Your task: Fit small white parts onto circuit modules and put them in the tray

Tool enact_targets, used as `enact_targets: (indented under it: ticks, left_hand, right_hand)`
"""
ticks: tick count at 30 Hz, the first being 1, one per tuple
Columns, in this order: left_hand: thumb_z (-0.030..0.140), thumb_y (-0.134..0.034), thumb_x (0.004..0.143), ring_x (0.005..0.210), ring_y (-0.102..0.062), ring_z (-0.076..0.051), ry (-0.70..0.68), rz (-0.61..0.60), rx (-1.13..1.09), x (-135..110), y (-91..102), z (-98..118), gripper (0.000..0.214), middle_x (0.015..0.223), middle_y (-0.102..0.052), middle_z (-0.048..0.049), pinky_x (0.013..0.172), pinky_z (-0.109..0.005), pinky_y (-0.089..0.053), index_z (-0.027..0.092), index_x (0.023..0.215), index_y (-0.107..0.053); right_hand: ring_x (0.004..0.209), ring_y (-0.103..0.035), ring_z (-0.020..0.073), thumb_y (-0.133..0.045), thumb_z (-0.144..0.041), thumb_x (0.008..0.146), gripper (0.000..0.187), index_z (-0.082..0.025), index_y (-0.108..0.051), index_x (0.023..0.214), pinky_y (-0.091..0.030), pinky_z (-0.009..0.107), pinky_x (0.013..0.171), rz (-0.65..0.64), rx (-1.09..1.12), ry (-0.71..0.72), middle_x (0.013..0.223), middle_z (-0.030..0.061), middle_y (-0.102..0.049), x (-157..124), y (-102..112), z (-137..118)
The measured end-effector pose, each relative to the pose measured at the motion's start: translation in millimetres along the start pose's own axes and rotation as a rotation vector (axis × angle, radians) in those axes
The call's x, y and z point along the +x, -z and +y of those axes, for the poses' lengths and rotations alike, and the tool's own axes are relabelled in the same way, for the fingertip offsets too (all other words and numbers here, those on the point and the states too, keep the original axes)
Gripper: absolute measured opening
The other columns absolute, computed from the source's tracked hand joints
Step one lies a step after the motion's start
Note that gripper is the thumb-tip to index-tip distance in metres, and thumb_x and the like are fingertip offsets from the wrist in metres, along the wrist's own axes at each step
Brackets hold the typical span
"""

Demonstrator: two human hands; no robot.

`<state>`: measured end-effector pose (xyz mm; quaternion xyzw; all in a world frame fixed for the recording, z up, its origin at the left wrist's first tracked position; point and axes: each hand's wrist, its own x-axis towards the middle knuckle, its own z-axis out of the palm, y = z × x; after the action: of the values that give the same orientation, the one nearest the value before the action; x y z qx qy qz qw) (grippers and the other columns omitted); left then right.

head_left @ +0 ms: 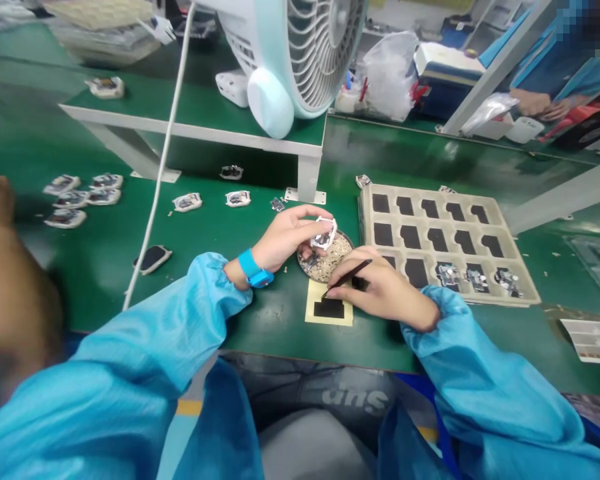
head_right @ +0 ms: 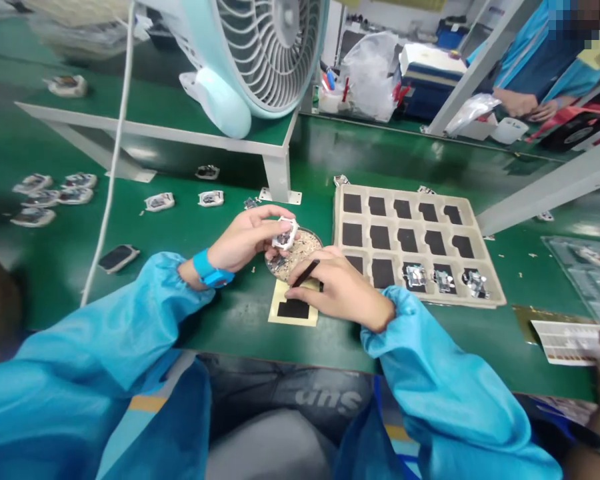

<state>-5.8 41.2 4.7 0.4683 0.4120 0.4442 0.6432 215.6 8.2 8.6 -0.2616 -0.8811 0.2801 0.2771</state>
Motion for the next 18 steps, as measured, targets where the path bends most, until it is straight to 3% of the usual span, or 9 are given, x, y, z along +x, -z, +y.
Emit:
enact_targets:
  ticks: [5, 14, 16, 18]
  left_hand:
    - [0.036, -0.086, 0.077, 0.051, -0.068, -0.015, -0.015, -0.05, 0.002, -2, -4.3, -2, 0.041, 0.07, -0.073, -0.0046, 0.039, -0.017, -0.046, 0.015, 0.104, -0.064]
    - [0.035, -0.084, 0.08, 0.049, -0.062, -0.01, -0.065, -0.011, 0.075, -5, -7.6, -8, 0.037, 0.071, -0.073, -0.0027, 0.042, -0.016, -0.047, 0.014, 0.106, -0.067]
    - [0.034, -0.083, 0.08, 0.049, -0.062, -0.01, -0.059, 0.007, 0.099, -7, -9.4, -9, 0.036, 0.072, -0.074, -0.0037, 0.041, -0.016, -0.045, 0.014, 0.105, -0.068]
    - [0.033, -0.083, 0.08, 0.048, -0.061, -0.011, -0.049, 0.041, 0.116, -8, -12.0, -11, 0.034, 0.072, -0.074, -0.0045, 0.039, -0.016, -0.043, 0.014, 0.104, -0.069]
  right_hand:
    - [0.097, -0.069, 0.0198, -0.077, -0.032, 0.09, 0.015, -0.023, -0.071, 0.1, -0.045, 0.039, 0.094, 0.008, -0.043, -0.011, 0.097, 0.0014, -0.077, 0, -1, 0]
    - [0.095, -0.07, 0.02, -0.078, -0.029, 0.088, 0.011, -0.024, -0.073, 0.096, -0.047, 0.042, 0.097, 0.005, 0.037, -0.017, 0.094, 0.0015, -0.076, 0, 0, 0]
    - [0.091, -0.07, 0.0207, -0.077, -0.027, 0.089, 0.007, -0.023, -0.072, 0.093, -0.051, 0.043, 0.092, 0.078, 0.147, -0.019, 0.091, 0.0028, -0.076, 0, 5, -1]
    - [0.089, -0.071, 0.0219, -0.075, -0.025, 0.09, 0.005, -0.024, -0.071, 0.092, -0.055, 0.043, 0.086, 0.248, 0.229, -0.018, 0.088, 0.004, -0.076, 0, 12, 1]
